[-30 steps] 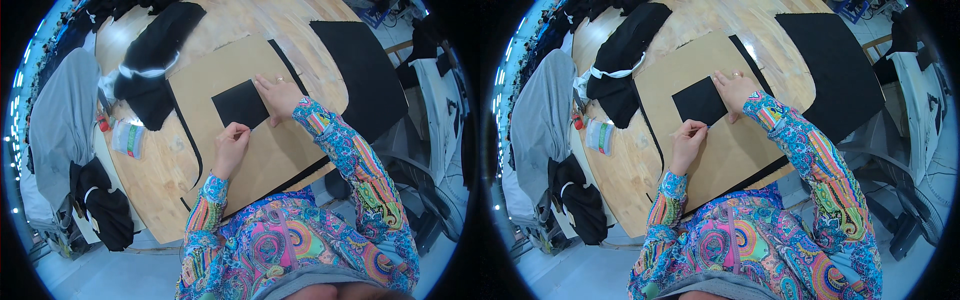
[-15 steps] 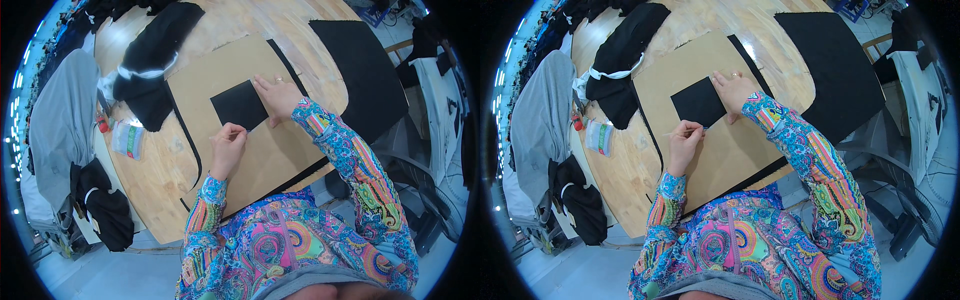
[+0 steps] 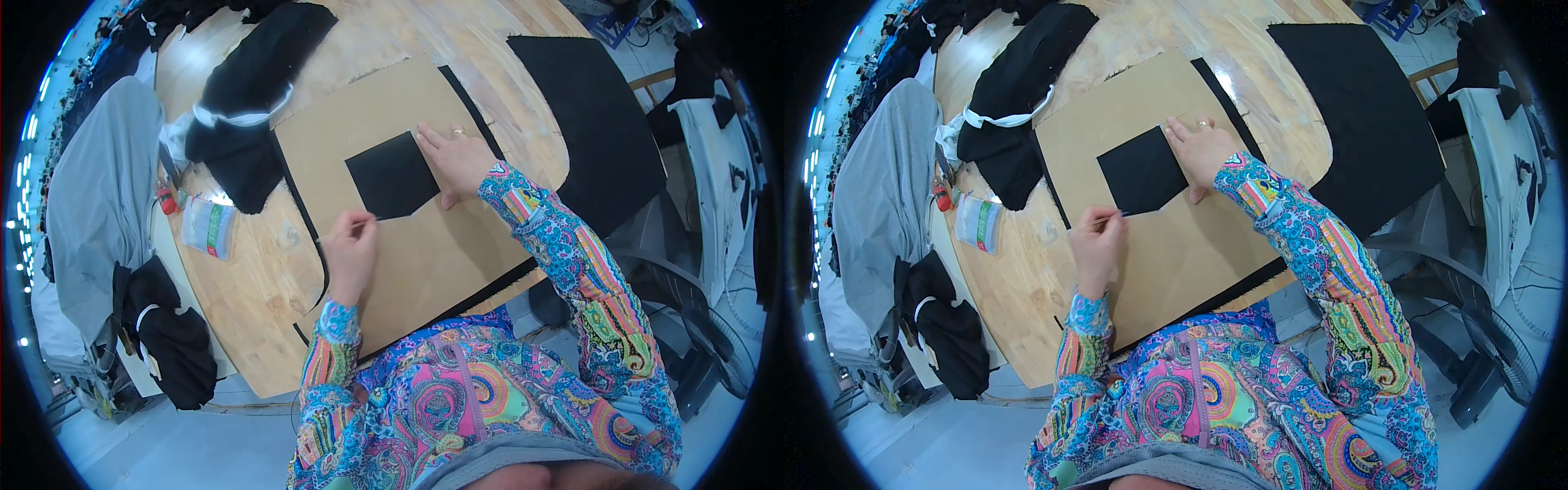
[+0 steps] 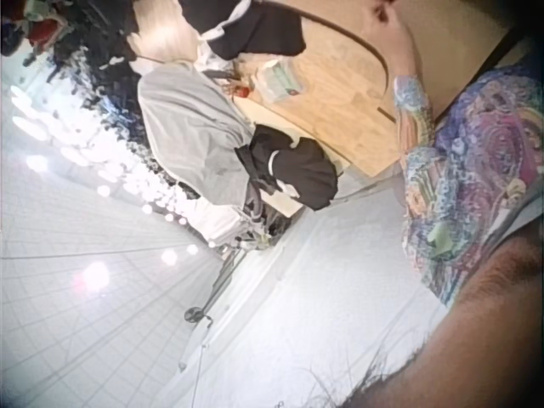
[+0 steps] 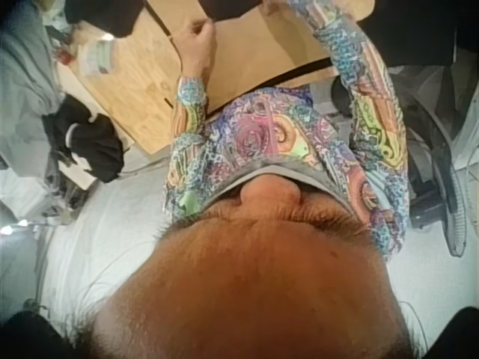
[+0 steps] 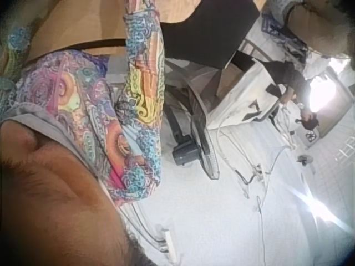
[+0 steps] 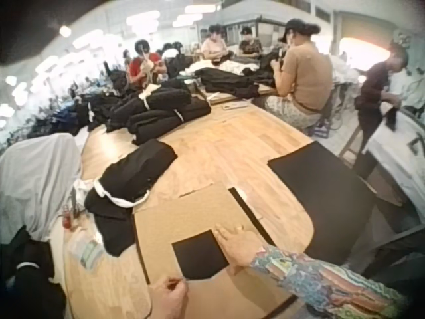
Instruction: The person uses a cardboard template and a white marking tool to trace shapes onto black fabric pieces. They repeatedly position the template, trace the outline, and then move the template to a new location on the fabric to repeat the process.
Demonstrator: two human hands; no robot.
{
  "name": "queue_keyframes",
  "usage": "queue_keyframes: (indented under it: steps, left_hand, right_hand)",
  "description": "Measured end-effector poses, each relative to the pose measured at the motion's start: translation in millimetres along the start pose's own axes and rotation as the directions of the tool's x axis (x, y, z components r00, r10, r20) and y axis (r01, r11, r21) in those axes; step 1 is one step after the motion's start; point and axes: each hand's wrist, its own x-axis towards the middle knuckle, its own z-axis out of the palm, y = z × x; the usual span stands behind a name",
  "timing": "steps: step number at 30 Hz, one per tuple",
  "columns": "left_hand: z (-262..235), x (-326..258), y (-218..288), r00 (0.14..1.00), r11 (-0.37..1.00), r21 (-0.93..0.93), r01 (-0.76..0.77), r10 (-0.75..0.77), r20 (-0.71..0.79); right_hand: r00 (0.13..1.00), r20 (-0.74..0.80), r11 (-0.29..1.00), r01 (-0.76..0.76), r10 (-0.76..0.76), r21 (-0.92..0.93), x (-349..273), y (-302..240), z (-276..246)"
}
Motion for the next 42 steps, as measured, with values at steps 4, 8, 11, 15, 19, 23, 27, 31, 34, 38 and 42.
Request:
queue_keyframes:
  steps: [4, 8, 11, 15, 19, 23, 27, 31, 34, 38, 42]
  left_hand:
    - [-40.2, -15.8, 8.3, 0.975, 0.991, -0.13, 0.027, -0.055, -0.216]
    - [-68.4, -37.2, 1.9, 0.93, 0.98, -0.165, 0.113, -0.162, -0.329]
    - [-67.4, -51.9, -4.6, 0.919, 0.989, -0.038, 0.144, -0.148, -0.367]
    - [-48.0, -56.3, 13.9, 0.966, 0.998, 0.037, 0.046, -0.035, -0.256]
    - [-24.0, -38.0, 14.7, 0.977, 0.966, 0.162, -0.2, 0.209, -0.039]
    - [9.5, -24.1, 8.6, 0.936, 0.923, 0.157, -0.352, 0.347, 0.06]
    - [18.1, -22.3, -8.6, 0.89, 0.859, 0.256, -0.444, 0.457, 0.011]
    - [18.4, -21.3, -10.2, 0.897, 0.867, 0.249, -0.432, 0.442, 0.015]
    - [16.6, -22.6, -8.7, 0.905, 0.882, 0.216, -0.419, 0.426, 0.017]
    - [8.4, -27.7, -4.6, 0.952, 0.955, 0.061, -0.29, 0.295, -0.08]
    - [-26.5, -25.5, -0.7, 0.946, 0.96, 0.262, -0.097, 0.171, -0.277]
  right_hand:
    - [1.0, -0.019, 1.0, 0.005, -0.004, 0.014, -0.3, -1.1, 2.6]
    - [0.992, -0.124, 0.996, 0.007, 0.004, 0.091, -15.7, 2.3, 7.9]
    - [0.955, -0.296, 0.988, 0.075, -0.033, 0.133, -30.5, 6.1, 35.0]
    - [0.865, -0.481, 0.955, 0.247, -0.141, 0.165, -55.0, -14.1, 53.1]
    - [0.859, -0.481, 0.909, 0.327, -0.174, 0.256, -64.7, -29.3, 65.3]
    - [0.798, -0.524, 0.92, 0.386, -0.298, 0.064, -62.7, -33.8, 69.2]
    - [0.823, -0.491, 0.947, 0.32, -0.286, -0.016, -60.7, -42.1, 70.3]
    - [0.855, -0.461, 0.963, 0.27, -0.235, 0.011, -60.1, -47.6, 68.9]
    - [0.836, -0.494, 0.958, 0.286, -0.239, 0.021, -58.7, -46.1, 71.7]
    - [0.786, -0.617, 0.779, 0.365, 0.034, 0.509, -65.8, -32.8, 88.3]
    - [0.687, -0.638, 0.829, 0.093, 0.348, 0.552, -95.9, -12.6, 77.0]
